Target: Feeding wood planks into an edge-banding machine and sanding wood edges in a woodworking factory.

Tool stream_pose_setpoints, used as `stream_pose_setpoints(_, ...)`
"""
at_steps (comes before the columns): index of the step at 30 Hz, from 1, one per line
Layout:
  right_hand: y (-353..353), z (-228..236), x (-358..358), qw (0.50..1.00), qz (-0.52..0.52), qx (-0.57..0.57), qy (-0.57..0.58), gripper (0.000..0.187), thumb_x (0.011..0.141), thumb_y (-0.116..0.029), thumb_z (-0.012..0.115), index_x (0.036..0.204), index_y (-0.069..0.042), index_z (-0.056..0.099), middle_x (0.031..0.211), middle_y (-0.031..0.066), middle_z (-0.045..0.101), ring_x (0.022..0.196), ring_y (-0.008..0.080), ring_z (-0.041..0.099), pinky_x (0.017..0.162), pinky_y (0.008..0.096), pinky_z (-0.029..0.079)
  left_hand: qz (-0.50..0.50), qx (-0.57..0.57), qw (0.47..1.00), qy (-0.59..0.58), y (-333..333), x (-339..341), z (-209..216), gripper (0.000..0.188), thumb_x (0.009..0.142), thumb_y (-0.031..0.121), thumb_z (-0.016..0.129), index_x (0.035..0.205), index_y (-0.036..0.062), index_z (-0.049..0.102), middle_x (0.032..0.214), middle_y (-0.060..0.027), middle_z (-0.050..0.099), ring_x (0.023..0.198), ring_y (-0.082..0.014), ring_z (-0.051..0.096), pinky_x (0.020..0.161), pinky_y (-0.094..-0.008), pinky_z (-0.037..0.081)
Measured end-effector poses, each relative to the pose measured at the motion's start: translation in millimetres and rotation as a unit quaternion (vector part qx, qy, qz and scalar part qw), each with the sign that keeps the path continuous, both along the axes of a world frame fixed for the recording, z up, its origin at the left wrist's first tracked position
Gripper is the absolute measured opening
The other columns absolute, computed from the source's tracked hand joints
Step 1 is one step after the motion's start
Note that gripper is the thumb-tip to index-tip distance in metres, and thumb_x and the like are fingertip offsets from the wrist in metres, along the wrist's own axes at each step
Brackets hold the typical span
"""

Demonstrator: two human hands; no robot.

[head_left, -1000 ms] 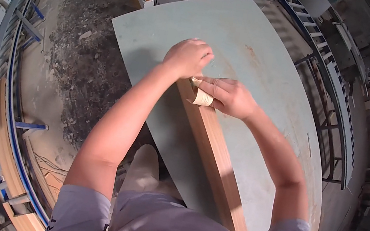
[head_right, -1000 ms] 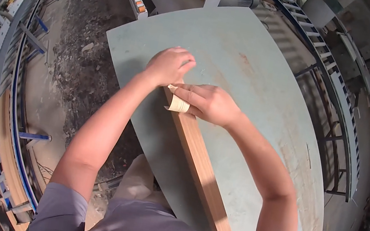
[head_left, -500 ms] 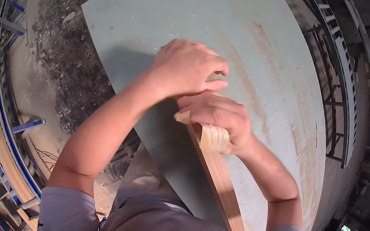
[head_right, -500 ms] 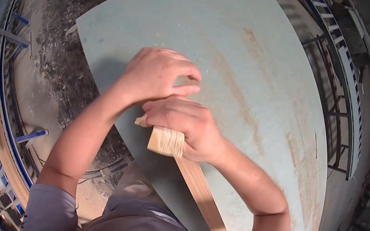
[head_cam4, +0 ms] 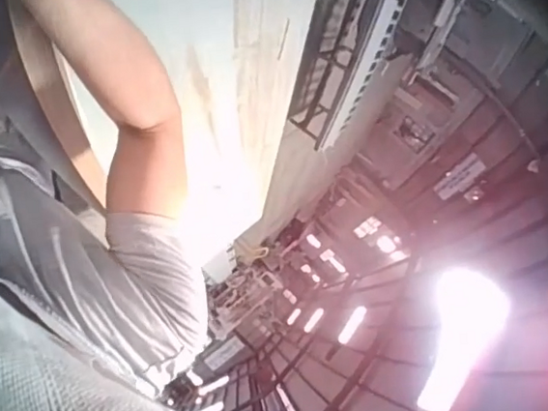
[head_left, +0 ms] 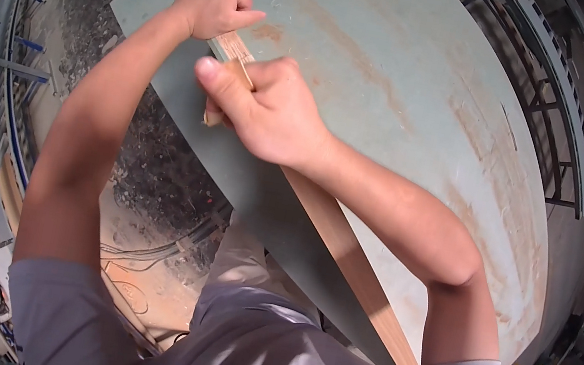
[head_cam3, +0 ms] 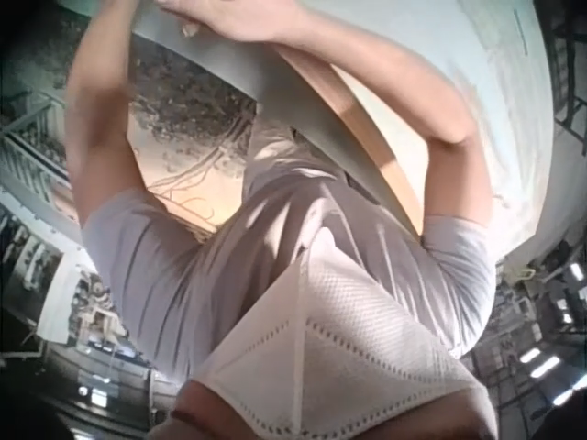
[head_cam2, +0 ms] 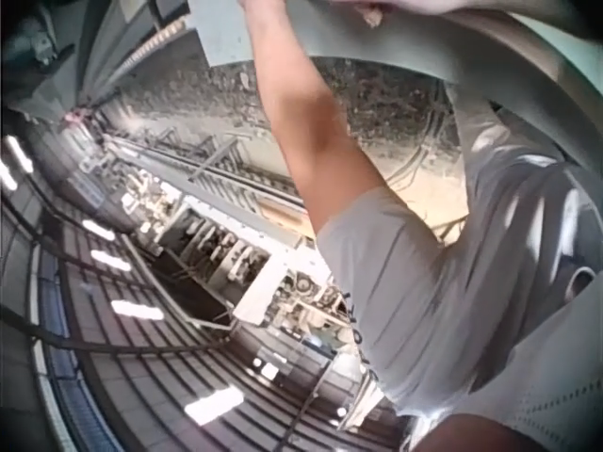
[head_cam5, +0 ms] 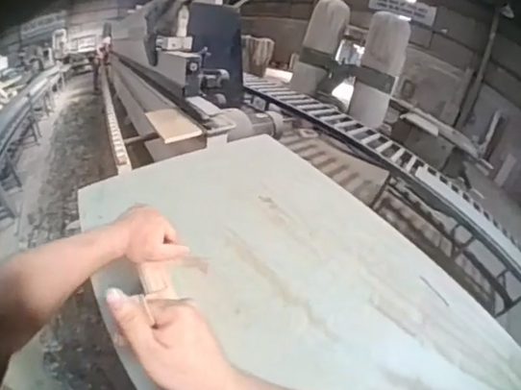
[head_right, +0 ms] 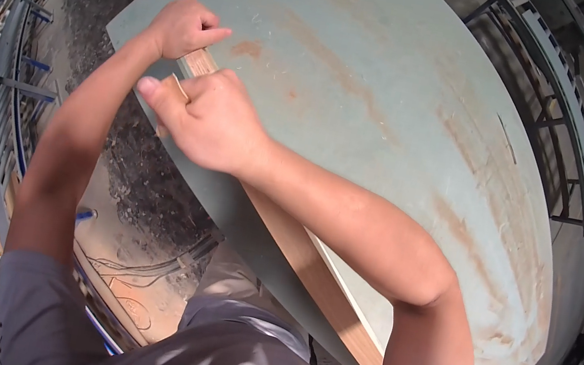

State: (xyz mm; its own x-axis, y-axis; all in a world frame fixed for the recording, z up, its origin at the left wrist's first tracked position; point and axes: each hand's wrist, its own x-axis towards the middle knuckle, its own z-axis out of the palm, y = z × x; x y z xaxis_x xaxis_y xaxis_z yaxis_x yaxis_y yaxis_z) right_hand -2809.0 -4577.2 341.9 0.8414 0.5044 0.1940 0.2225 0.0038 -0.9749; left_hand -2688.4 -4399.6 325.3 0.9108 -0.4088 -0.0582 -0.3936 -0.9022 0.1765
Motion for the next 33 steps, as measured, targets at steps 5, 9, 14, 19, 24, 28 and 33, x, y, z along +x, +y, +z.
stream_pose_setpoints(5, -52.5, 7.8, -75.0, 0.995, -0.039, 0.039, -0.083, 0.05, 0.095, -0.029, 0.058, 0.053, -0.002, 0.055, 0.047, 0.013, 0.052, 0.043, 0.0291, 0.053, 0.046, 0.0392, 0.043, -0.038, -0.029, 0.997, -0.052, 1.0, -3.0, -12.4, 0.044, 0.083, 0.045, 0.056, 0.063, 0.007, 0.064, 0.062, -0.016, 0.058, 0.06, -0.0364, 0.055, 0.057, -0.0445, 0.043)
stream_pose_setpoints(9, -107.8, 27.8, -135.3, 0.988, 0.015, 0.045, -0.15, 0.033, 0.094, -0.014, 0.057, 0.064, -0.001, 0.057, 0.058, 0.0084, 0.057, 0.058, 0.0258, 0.058, 0.057, 0.0369, 0.046, -0.031, -0.023, 0.999, -0.037, 10.7, 2.4, -14.7, 0.044, 0.083, 0.045, 0.057, 0.063, 0.0062, 0.063, 0.063, -0.0155, 0.059, 0.06, -0.036, 0.055, 0.057, -0.044, 0.043)
stream_pose_setpoints(14, -173.0, 49.5, -199.0, 0.989, 0.023, 0.094, -0.11, 0.029, 0.089, -0.009, 0.048, 0.065, -0.002, 0.062, 0.063, 0.0076, 0.063, 0.062, 0.0259, 0.064, 0.066, 0.0396, 0.053, -0.046, -0.049, 0.996, -0.052, 6.9, 0.8, -15.2, 0.045, 0.083, 0.045, 0.057, 0.064, 0.0055, 0.063, 0.062, -0.0141, 0.059, 0.059, -0.034, 0.054, 0.057, -0.0433, 0.043)
stream_pose_setpoints(19, -168.0, 65.6, -167.1, 0.979, 0.036, 0.148, -0.136, 0.045, 0.087, -0.05, 0.063, 0.082, -0.005, 0.062, 0.08, 0.0112, 0.067, 0.084, 0.0293, 0.066, 0.083, 0.0451, 0.049, -0.019, -0.01, 1.0, -0.012, -7.7, -3.2, -9.7, 0.045, 0.084, 0.045, 0.054, 0.065, 0.0056, 0.063, 0.062, -0.014, 0.059, 0.062, -0.0337, 0.055, 0.06, -0.0433, 0.043)
stream_pose_setpoints(24, -159.1, 33.7, -126.5, 0.924, -0.078, -0.028, -0.373, 0.1, 0.071, -0.038, 0.083, 0.15, -0.02, 0.024, 0.151, 0.0222, 0.024, 0.142, 0.0376, 0.023, 0.116, 0.0566, 0.014, -0.019, -0.02, 0.999, -0.03, 0.0, -4.2, -9.3, 0.044, 0.086, 0.044, 0.053, 0.067, 0.0054, 0.063, 0.063, -0.0134, 0.059, 0.065, -0.0343, 0.055, 0.063, -0.0435, 0.044)
stream_pose_setpoints(28, -146.0, -7.3, -101.4, 0.971, -0.138, -0.027, -0.192, 0.087, 0.077, -0.022, 0.08, 0.147, -0.01, 0.029, 0.151, 0.0198, 0.029, 0.14, 0.0335, 0.029, 0.114, 0.0459, 0.024, -0.048, -0.051, 0.991, -0.114, 2.4, -13.3, -10.0, 0.035, 0.088, 0.038, 0.053, 0.077, 0.0074, 0.066, 0.078, -0.0109, 0.064, 0.076, -0.0316, 0.059, 0.07, -0.0428, 0.047)
stream_pose_setpoints(33, -91.2, -19.3, -68.5, 0.961, -0.088, -0.151, -0.213, 0.052, 0.074, -0.016, 0.08, 0.121, -0.007, 0.06, 0.126, 0.0191, 0.058, 0.117, 0.0334, 0.056, 0.097, 0.0398, 0.046, -0.078, -0.135, 0.955, -0.254, -40.2, -60.0, -5.5, 0.02, 0.089, 0.025, 0.056, 0.086, 0.008, 0.067, 0.091, -0.0095, 0.065, 0.086, -0.0294, 0.062, 0.084, -0.0424, 0.049)
